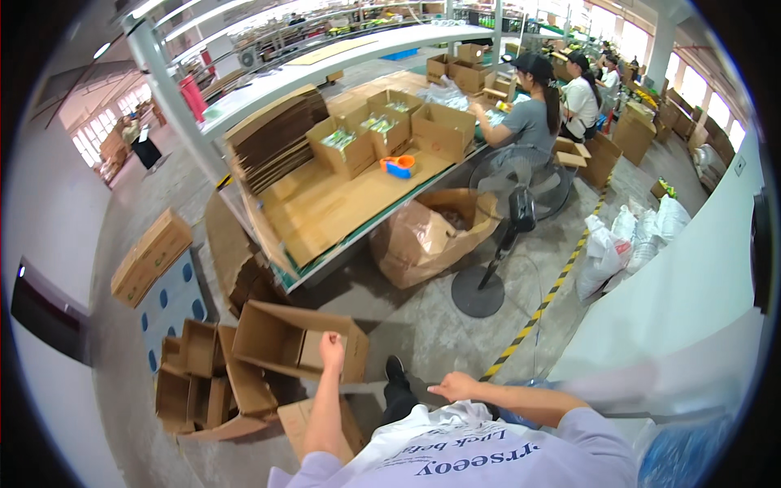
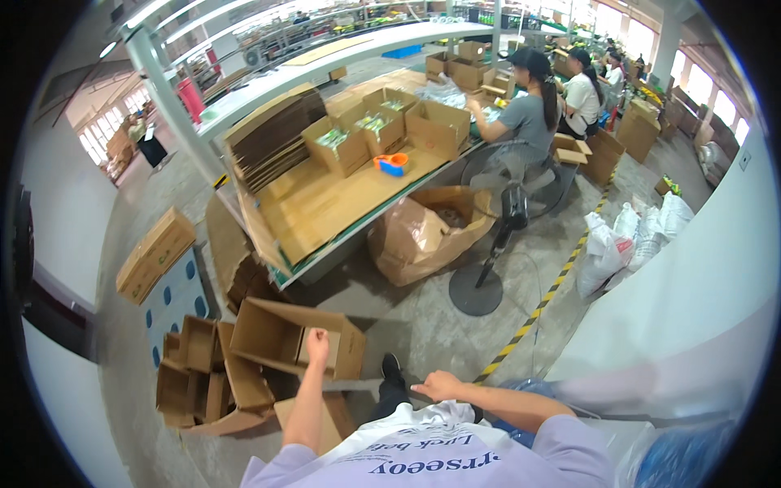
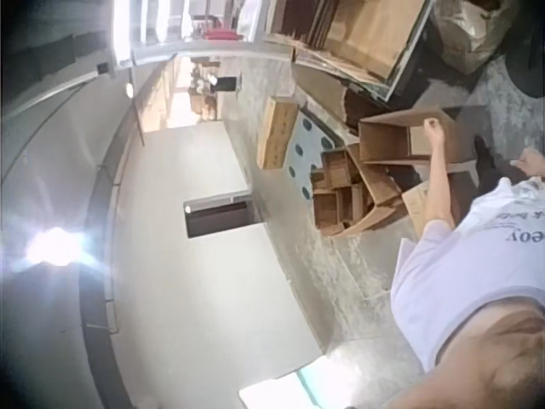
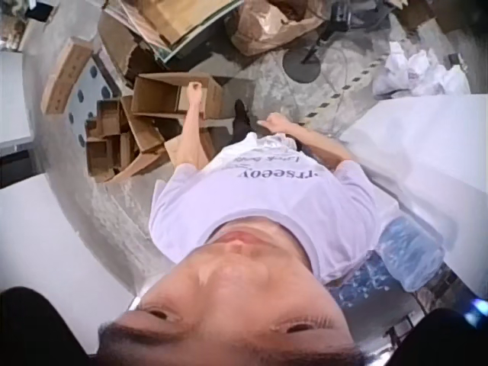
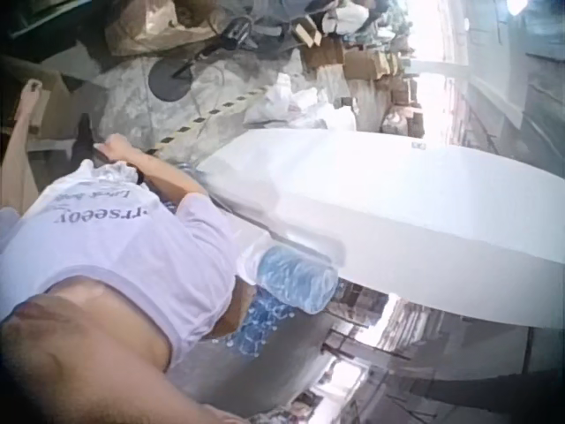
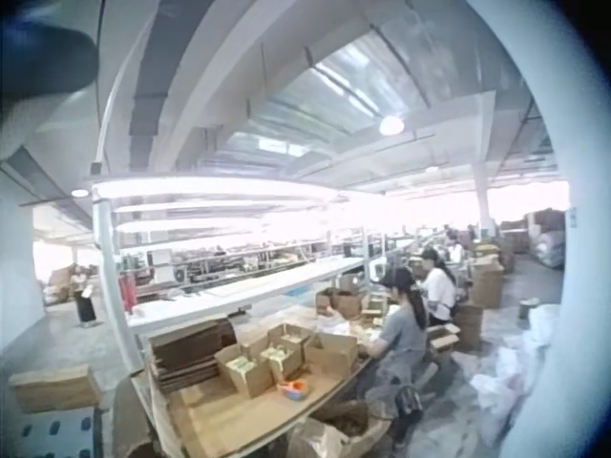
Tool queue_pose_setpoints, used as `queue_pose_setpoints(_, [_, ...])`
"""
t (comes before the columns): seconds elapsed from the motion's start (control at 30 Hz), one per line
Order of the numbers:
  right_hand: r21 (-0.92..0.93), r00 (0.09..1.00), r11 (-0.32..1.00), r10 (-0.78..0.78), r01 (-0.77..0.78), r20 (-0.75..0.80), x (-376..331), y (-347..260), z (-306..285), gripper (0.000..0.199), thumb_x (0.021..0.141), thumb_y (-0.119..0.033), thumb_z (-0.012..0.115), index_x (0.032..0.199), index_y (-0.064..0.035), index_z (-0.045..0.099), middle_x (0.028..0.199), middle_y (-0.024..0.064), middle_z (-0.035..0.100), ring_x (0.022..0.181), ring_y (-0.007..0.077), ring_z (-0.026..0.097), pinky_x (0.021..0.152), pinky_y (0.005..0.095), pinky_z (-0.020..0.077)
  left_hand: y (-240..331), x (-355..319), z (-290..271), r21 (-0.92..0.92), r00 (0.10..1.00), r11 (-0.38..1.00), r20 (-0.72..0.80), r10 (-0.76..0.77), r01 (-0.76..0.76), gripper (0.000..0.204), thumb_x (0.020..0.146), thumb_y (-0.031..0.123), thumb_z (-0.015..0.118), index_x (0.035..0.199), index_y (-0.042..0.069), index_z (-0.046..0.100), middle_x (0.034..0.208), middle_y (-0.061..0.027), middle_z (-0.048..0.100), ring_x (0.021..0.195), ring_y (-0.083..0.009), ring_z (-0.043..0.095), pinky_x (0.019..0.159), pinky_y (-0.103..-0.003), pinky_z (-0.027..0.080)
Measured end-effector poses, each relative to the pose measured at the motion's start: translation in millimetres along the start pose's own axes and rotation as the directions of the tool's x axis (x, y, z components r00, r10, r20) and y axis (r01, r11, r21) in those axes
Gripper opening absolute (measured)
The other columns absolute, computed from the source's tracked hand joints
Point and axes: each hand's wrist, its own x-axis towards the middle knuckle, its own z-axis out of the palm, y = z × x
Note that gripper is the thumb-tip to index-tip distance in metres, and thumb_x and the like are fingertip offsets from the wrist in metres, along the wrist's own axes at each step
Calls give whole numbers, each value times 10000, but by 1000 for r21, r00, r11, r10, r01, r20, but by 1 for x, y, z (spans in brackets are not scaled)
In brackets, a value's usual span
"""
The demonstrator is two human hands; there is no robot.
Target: The person packs small rectangular boxes into a larger shipping carton, then seals the carton shut with packaging tape using a tape dispenser.
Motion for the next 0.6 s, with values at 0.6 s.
queue_pose_setpoints(0.6, [722,719,677,573,-144,-393,266,73,-244,391,903,-368,635,718,-28,687,682,76,701,615,189,664,615,345,507,351,544,166,494,825,673,192,532,-550,564,825,329,724,1253,15,533,1277,-209,573,1224,-357,503,1017,-470,403])
